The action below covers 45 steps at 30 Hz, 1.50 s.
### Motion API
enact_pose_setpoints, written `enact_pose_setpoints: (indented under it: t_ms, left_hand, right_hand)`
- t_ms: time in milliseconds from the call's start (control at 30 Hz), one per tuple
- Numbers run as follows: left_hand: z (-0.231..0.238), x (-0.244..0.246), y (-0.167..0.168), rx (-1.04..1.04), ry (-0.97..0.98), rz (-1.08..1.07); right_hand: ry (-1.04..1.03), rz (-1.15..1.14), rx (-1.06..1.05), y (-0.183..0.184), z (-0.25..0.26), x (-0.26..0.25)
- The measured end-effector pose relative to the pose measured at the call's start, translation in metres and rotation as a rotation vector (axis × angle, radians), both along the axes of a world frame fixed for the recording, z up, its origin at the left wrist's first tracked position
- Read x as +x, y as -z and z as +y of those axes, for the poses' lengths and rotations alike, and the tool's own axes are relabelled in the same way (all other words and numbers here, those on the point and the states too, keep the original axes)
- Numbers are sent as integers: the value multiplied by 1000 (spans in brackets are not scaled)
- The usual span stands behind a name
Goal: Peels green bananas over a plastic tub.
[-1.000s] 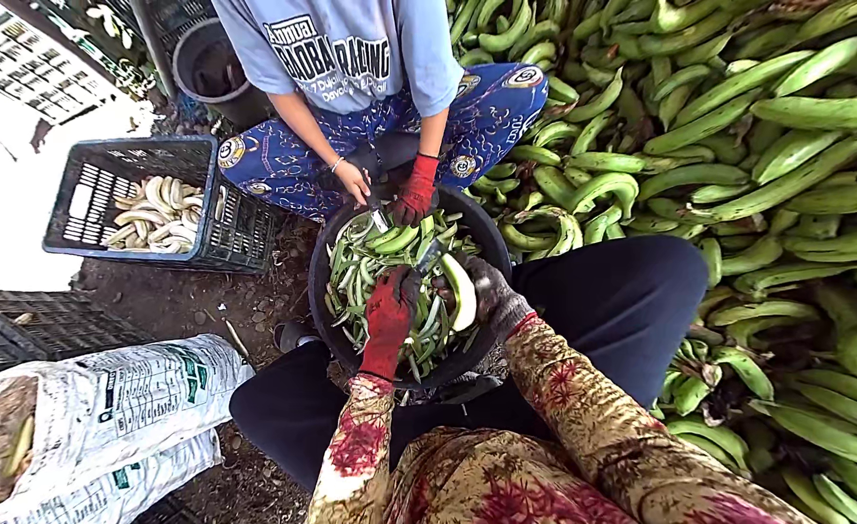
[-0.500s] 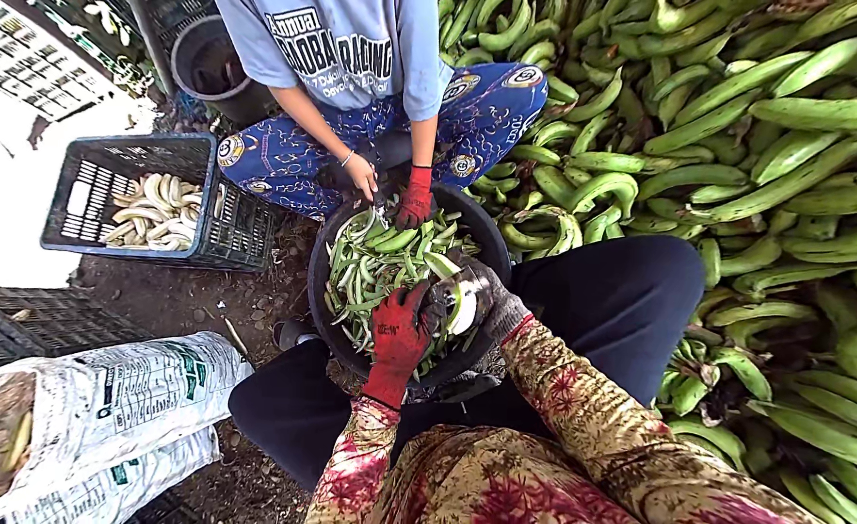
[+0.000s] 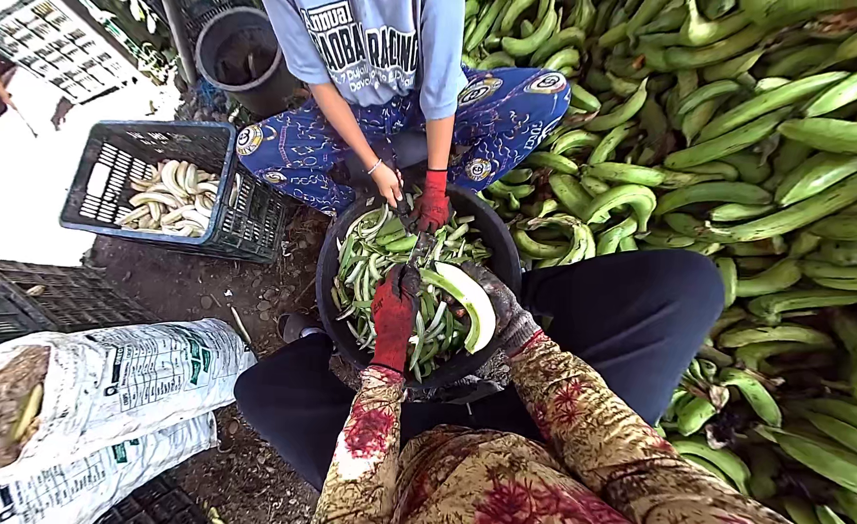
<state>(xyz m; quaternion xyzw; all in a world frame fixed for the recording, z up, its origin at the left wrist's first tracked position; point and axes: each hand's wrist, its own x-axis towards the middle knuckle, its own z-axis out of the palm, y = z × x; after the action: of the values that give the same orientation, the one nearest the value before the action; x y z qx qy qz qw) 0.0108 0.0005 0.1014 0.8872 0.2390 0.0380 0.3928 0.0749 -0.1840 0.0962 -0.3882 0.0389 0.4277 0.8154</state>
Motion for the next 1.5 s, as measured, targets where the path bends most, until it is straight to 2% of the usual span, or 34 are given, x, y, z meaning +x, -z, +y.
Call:
enact_pose_setpoints:
  t_ms: [100,167,300,400,533,600,667,833,933,1000,1033,1100,1167,1233,1300,1367,1500]
  left_hand:
    - [6,2,-5,2,-12,15]
    - [10,2,-9,1,-47,-7]
    - [24,-12,-13,-103,-140,-112]
    - [35,-27,-9,-315,-215,-206]
    - [46,-56,4,-693,-459,-305]
    - [51,-74,17,-810,-559,-310]
    - [59,-91,39,-927,-640,-344]
    - [61,-119,38,-1119,-832,-329]
    - [62,-118,43,-1149,-875,-363]
    - [61,-113,40,-1137,-902,-351]
    - [60,-113,38,-1119,-906,-339]
    - [59,-110,37,-1108,-906,-348]
    - [59,-107,42,-1130,-895,-375]
    - [59,-107,45,-1130,-909,-384]
    - [60,-106,48,-1156,-917,-376]
    - [61,-105,53,-1175,-922,-361]
    - [58,-105,59,-1195,-897,-379]
  right_hand:
    - [79,-175,-391,-9,-1,1]
    - [11,-416,-651,-12,-1,10]
    - [-52,-656,-1001,-28,3,28]
    - [-120,-772,-1060,-30,-2,39]
    - [-317,-733,-950,-46,-7,38]
    - [-526,-690,-945,-48,-8,31]
    - [-775,-695,-1033,-35,-5,22]
    - [-1363,-720,-1148,4,13,0]
    - [-1506,-846,-1176,-12,53,4]
    - [-1332,-991,-1153,-60,98,13]
    - [-1126,-1041,-1088,-90,119,15]
    - [-619,-1086,-775,-139,147,12]
    - [-338,-1126,-475,-179,163,4]
    - [-240,-1185,-342,-211,168,-9]
    - [-216,-1231,-331,-222,166,-20]
    - [-253,-1252,-412,-210,157,-20]
    - [-353,-1149,-567,-166,125,-8]
